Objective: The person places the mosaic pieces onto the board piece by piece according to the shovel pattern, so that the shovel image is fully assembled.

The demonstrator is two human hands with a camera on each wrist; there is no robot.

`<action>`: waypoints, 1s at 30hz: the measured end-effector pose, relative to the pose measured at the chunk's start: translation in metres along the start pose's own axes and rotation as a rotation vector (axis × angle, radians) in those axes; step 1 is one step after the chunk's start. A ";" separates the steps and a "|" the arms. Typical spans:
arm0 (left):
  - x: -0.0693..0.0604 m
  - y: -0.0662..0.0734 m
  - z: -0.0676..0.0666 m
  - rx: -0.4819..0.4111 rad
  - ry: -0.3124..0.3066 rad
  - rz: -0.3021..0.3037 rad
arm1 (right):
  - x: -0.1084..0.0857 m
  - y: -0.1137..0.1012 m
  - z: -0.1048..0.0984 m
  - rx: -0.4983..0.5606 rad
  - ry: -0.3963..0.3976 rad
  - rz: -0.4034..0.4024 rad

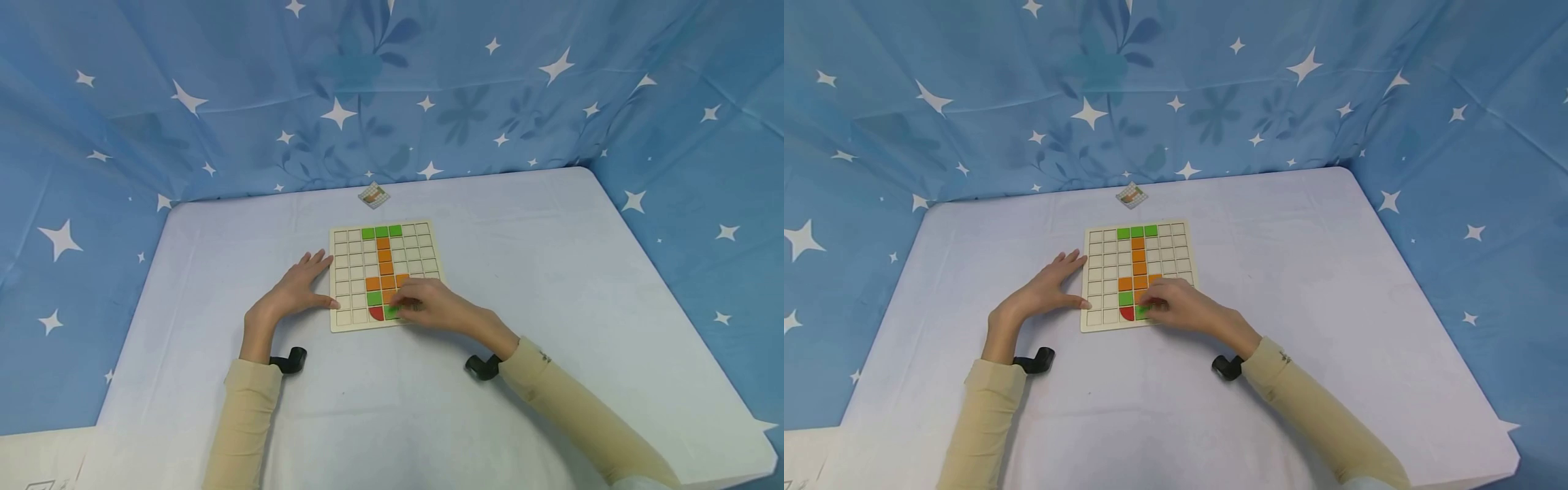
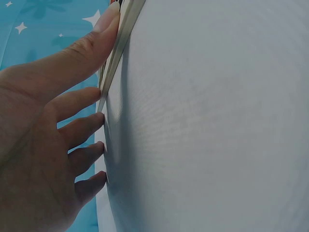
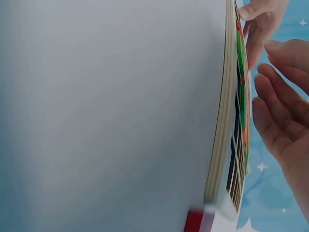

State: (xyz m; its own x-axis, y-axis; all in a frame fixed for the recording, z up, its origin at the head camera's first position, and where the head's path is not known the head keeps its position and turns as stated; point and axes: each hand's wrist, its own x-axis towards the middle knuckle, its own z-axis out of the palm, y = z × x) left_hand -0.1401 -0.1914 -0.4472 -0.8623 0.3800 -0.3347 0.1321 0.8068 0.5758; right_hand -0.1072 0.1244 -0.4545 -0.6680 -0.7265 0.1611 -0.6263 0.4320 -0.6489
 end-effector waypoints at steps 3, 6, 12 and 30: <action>0.000 -0.001 -0.001 0.001 0.003 -0.002 | -0.007 0.002 -0.004 0.006 0.017 0.016; 0.000 -0.001 -0.001 0.000 0.002 -0.003 | -0.016 0.004 -0.009 0.011 0.045 0.016; -0.002 0.000 0.000 -0.001 0.002 -0.009 | -0.031 0.005 -0.019 0.008 0.099 0.021; 0.001 -0.001 0.002 0.000 0.003 0.001 | -0.070 0.017 -0.036 -0.037 0.170 0.105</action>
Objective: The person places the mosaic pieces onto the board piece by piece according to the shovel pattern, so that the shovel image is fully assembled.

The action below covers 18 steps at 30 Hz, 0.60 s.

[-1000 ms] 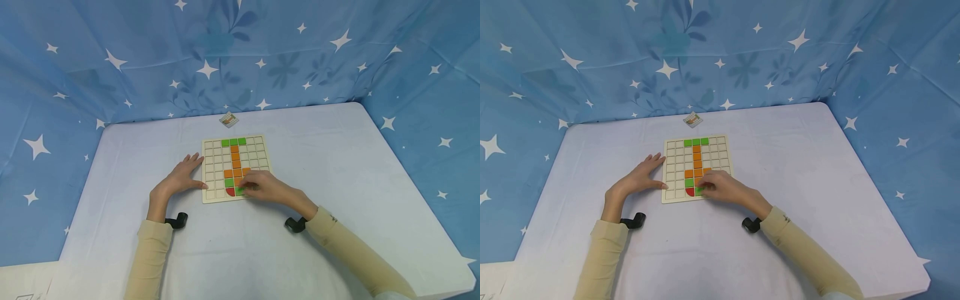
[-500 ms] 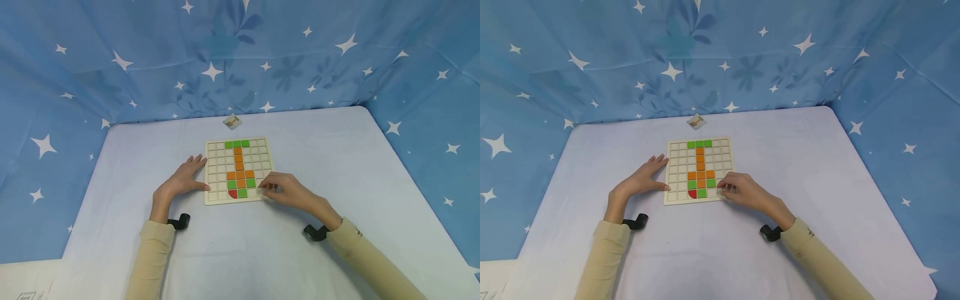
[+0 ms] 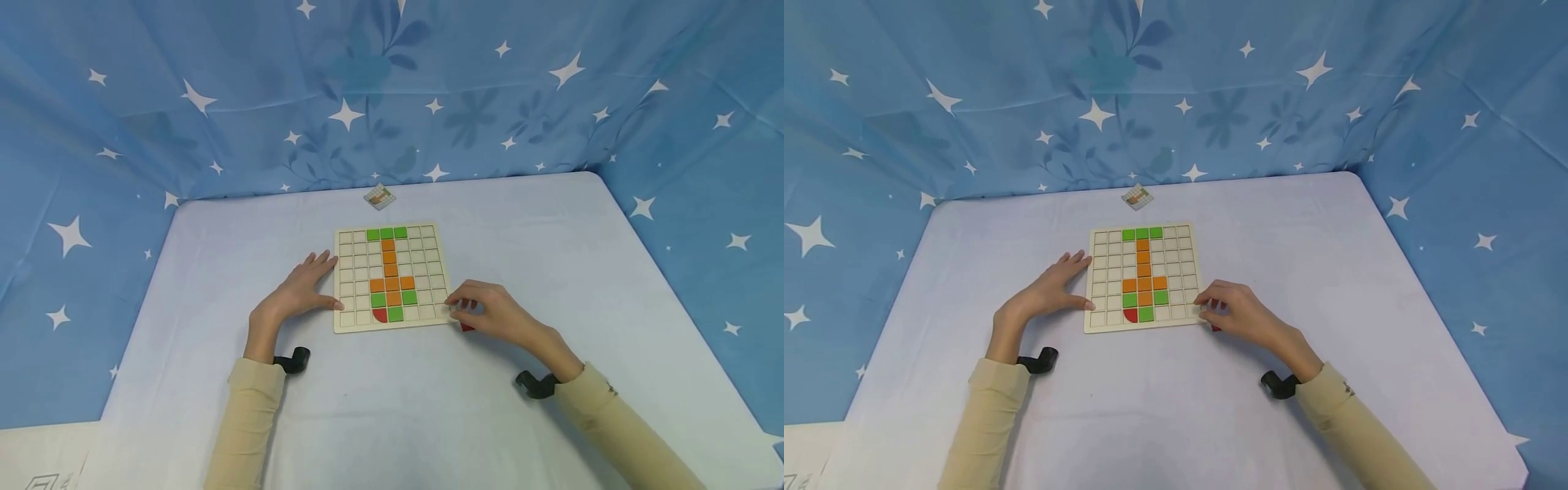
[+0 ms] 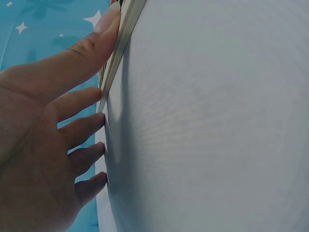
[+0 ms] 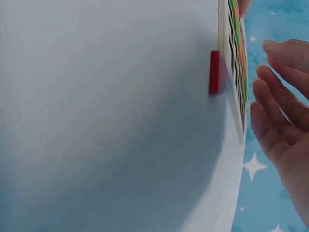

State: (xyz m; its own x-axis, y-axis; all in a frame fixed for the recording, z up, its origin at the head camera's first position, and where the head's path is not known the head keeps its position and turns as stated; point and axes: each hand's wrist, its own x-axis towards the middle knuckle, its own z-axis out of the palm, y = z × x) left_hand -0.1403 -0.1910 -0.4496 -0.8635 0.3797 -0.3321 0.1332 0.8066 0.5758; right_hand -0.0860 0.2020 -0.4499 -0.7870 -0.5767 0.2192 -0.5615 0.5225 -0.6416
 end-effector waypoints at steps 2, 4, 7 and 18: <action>0.000 0.000 0.000 0.000 0.000 -0.001 | -0.004 0.002 -0.002 -0.009 -0.008 0.027; -0.001 0.001 0.000 -0.001 -0.002 -0.007 | -0.008 0.004 -0.003 -0.021 -0.012 0.047; -0.002 0.002 -0.002 0.000 -0.004 -0.011 | -0.013 0.006 -0.005 -0.035 -0.023 0.073; -0.001 0.001 -0.002 0.001 -0.004 0.005 | -0.020 0.012 -0.004 -0.073 -0.089 0.145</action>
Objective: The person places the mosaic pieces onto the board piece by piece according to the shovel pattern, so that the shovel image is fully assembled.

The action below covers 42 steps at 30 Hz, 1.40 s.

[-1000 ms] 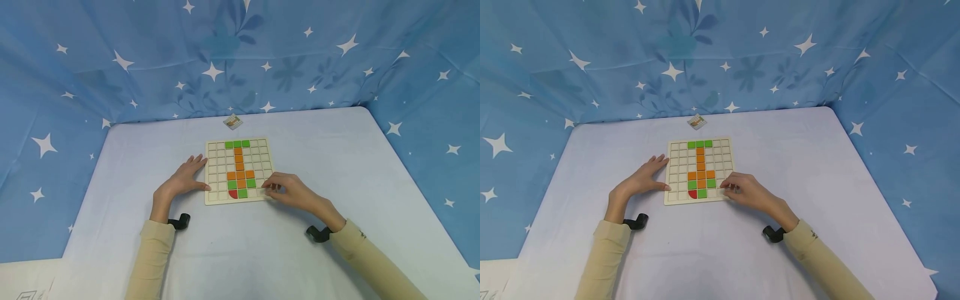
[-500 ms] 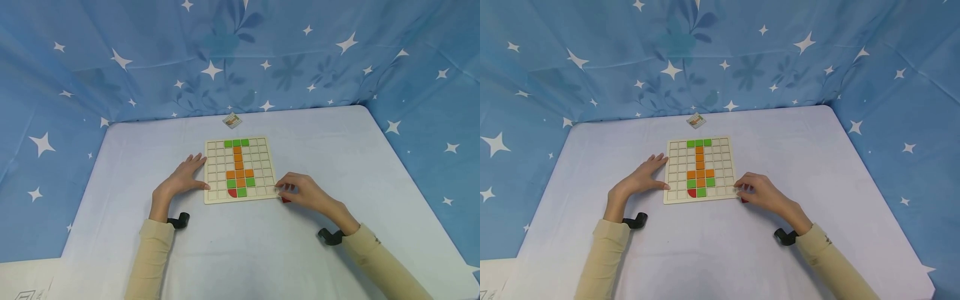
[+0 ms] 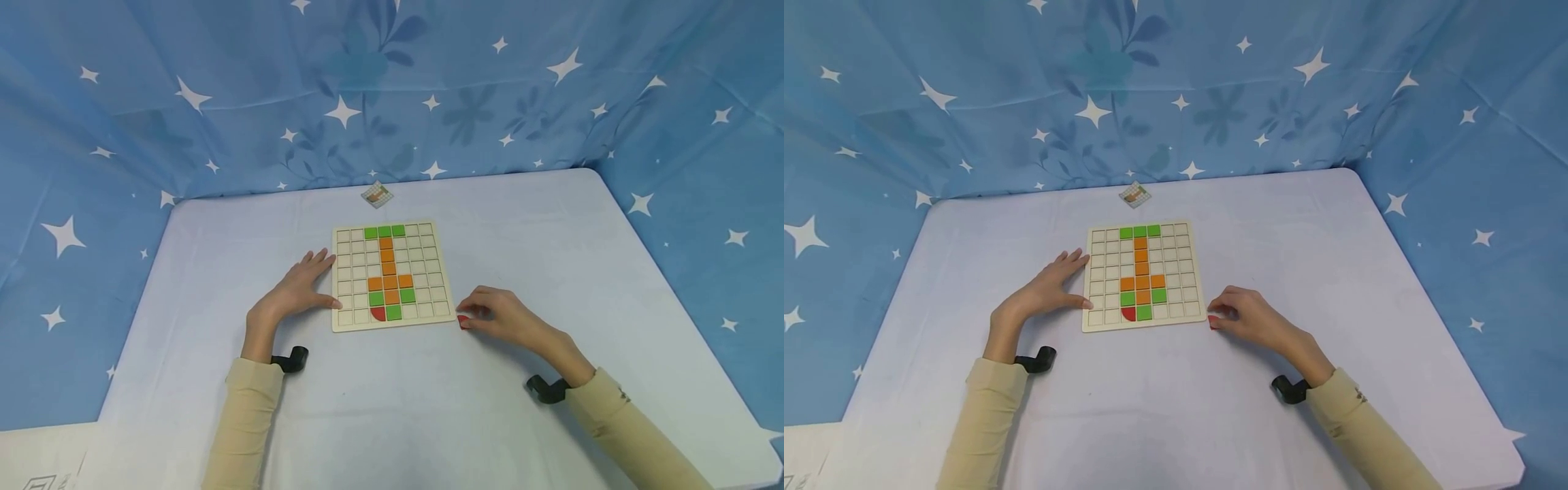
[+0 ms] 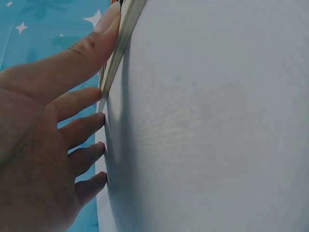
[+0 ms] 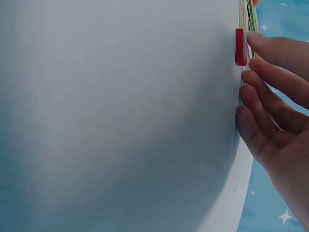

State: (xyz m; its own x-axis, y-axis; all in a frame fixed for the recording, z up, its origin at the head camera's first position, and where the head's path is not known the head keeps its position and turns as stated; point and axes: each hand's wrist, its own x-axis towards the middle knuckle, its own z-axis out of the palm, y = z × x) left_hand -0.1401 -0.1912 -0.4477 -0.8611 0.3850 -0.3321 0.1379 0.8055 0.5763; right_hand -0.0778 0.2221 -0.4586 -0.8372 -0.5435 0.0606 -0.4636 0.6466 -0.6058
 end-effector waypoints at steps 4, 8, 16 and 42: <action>0.000 -0.001 0.000 0.003 0.006 0.006 | 0.001 0.000 -0.001 0.007 -0.016 -0.002; 0.001 -0.001 0.000 0.001 0.006 0.005 | 0.000 0.000 0.000 0.017 -0.027 -0.004; 0.001 0.000 0.001 0.002 0.003 -0.007 | 0.001 -0.003 -0.001 0.048 -0.074 0.048; 0.000 0.000 0.001 -0.004 0.000 -0.001 | 0.007 -0.012 -0.010 0.141 -0.078 -0.020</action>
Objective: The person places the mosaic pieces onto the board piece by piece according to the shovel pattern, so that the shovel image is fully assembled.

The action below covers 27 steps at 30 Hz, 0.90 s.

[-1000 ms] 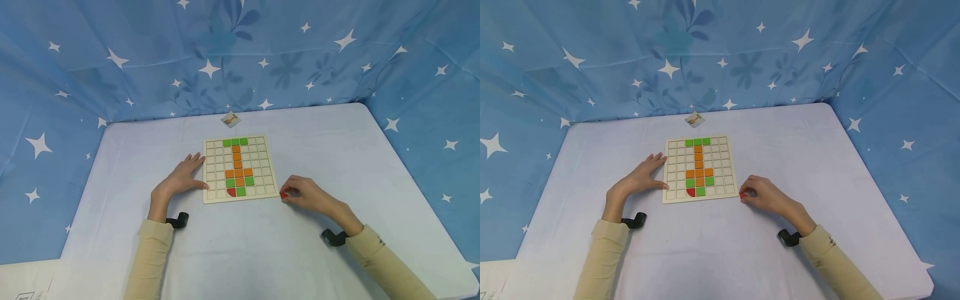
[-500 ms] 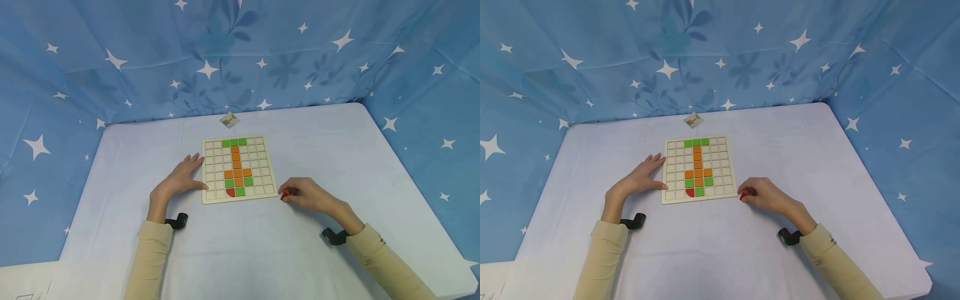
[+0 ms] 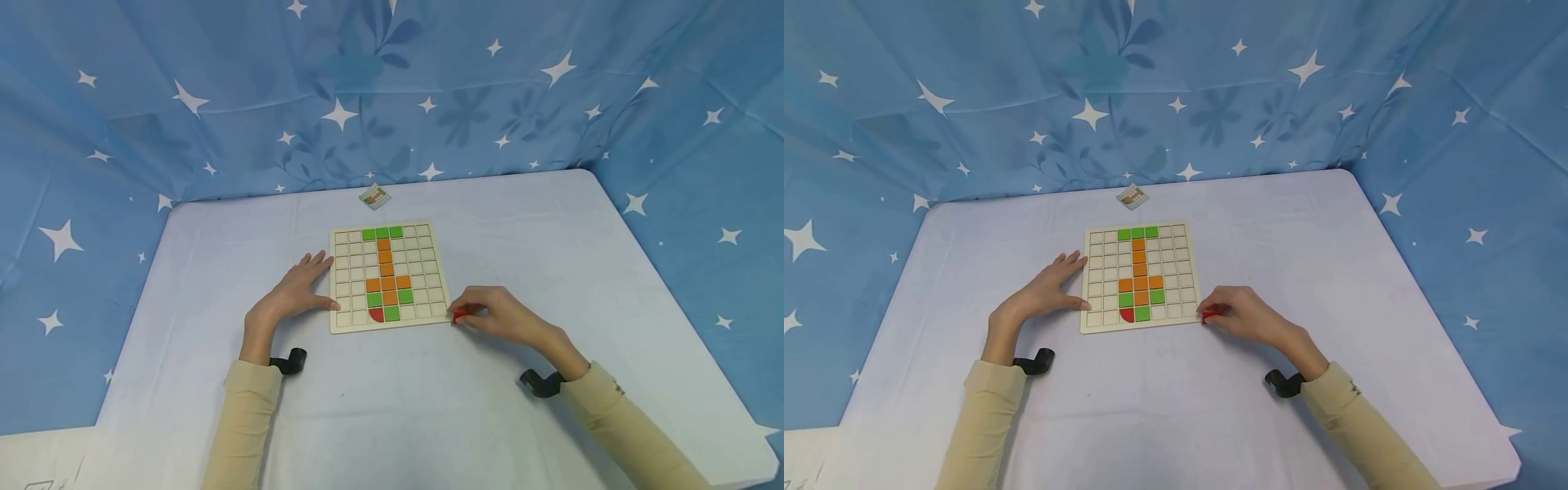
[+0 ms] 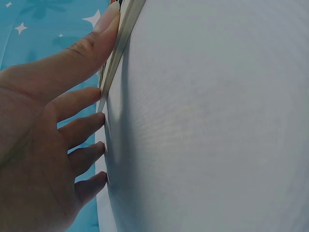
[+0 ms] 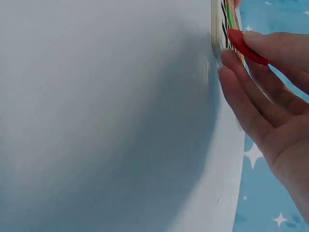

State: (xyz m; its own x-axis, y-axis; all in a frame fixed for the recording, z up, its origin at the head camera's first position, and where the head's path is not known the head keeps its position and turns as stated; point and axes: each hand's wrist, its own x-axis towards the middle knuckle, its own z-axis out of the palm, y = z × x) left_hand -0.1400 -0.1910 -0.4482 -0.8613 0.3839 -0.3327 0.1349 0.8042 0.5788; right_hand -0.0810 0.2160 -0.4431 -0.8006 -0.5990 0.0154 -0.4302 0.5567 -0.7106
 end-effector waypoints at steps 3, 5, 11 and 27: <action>0.000 -0.001 0.000 0.002 0.002 -0.005 | 0.005 -0.002 0.002 0.006 0.004 0.020; 0.000 -0.001 0.000 0.003 0.002 -0.008 | 0.009 -0.004 0.003 0.011 0.007 0.037; 0.001 -0.001 0.001 0.012 -0.001 -0.011 | 0.020 -0.007 0.008 0.058 0.004 0.029; 0.002 -0.001 0.001 0.009 0.001 -0.013 | 0.054 -0.015 0.027 0.012 0.008 -0.027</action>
State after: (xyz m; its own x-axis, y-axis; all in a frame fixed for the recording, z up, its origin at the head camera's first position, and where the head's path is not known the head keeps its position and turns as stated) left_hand -0.1412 -0.1909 -0.4504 -0.8636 0.3726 -0.3396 0.1276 0.8132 0.5678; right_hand -0.1064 0.1602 -0.4508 -0.7924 -0.6086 0.0402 -0.4465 0.5338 -0.7181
